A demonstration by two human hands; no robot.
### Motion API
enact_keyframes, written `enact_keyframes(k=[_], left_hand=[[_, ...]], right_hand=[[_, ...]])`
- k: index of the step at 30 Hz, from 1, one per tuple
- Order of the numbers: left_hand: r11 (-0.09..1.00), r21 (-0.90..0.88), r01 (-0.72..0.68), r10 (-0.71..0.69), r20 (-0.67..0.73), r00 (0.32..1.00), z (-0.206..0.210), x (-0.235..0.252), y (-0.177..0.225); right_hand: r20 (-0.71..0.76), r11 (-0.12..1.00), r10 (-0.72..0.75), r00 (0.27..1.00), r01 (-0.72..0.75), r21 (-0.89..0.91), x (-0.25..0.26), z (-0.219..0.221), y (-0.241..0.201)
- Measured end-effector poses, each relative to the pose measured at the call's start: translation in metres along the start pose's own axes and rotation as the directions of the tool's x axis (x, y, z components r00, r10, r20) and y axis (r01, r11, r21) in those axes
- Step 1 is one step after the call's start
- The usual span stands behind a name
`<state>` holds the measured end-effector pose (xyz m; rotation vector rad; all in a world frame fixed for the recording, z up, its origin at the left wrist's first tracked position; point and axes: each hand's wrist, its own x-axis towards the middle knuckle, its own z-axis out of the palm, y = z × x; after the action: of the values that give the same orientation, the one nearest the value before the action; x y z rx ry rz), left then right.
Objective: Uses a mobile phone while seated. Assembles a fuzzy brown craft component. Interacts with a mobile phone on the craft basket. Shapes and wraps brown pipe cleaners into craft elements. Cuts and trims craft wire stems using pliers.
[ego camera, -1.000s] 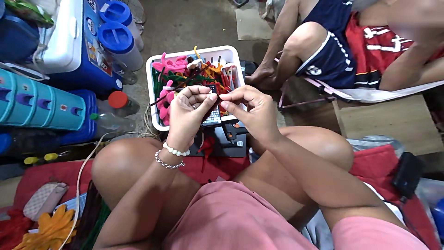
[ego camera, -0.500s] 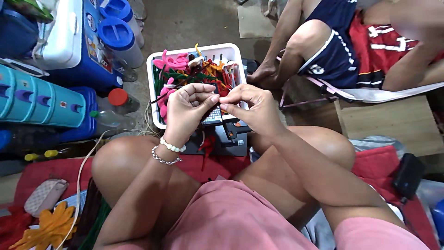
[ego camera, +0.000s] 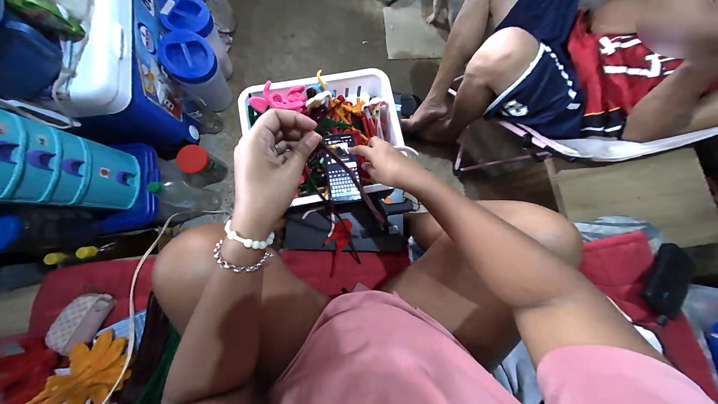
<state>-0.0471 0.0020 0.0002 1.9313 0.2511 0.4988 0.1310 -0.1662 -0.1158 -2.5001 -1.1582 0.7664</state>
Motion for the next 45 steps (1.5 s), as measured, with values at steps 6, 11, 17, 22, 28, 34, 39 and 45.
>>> enact_keyframes(k=[6,11,17,22,28,34,39,45], left_hand=[[1.0,0.025,-0.016,0.016,0.0,1.0,-0.005,-0.003,0.006],[0.999,-0.024,-0.042,0.042,-0.016,0.999,-0.004,0.0,0.006],[0.997,-0.074,-0.032,0.032,-0.001,0.999,-0.002,-0.001,0.006],[0.986,-0.157,-0.052,0.051,-0.009,0.999,-0.001,-0.001,0.003],[0.958,-0.284,-0.032,0.019,-0.048,0.999,-0.002,-0.001,0.003],[0.939,-0.345,0.01,-0.039,-0.077,0.996,-0.002,-0.002,0.005],[0.933,-0.361,0.004,-0.033,-0.073,0.997,0.0,-0.002,0.006],[0.948,-0.317,-0.017,-0.006,-0.071,0.997,0.0,-0.003,0.005]], right_hand=[[0.075,0.998,0.047,0.996,-0.044,-0.037,-0.001,0.002,0.0],[0.115,0.995,0.046,0.992,-0.035,-0.089,-0.008,0.002,-0.004],[0.147,0.995,0.016,0.989,-0.001,-0.1,-0.018,-0.006,-0.013],[0.092,0.996,0.02,0.996,-0.011,-0.093,-0.013,-0.003,-0.007],[0.099,0.996,0.069,0.993,-0.063,-0.063,-0.007,0.0,-0.004],[0.106,0.996,0.057,0.993,-0.049,-0.08,-0.011,-0.002,-0.006],[0.133,0.992,0.043,0.99,-0.027,-0.123,-0.013,-0.007,-0.008],[-0.231,0.975,-0.206,0.951,0.22,0.037,-0.033,-0.039,-0.006]])
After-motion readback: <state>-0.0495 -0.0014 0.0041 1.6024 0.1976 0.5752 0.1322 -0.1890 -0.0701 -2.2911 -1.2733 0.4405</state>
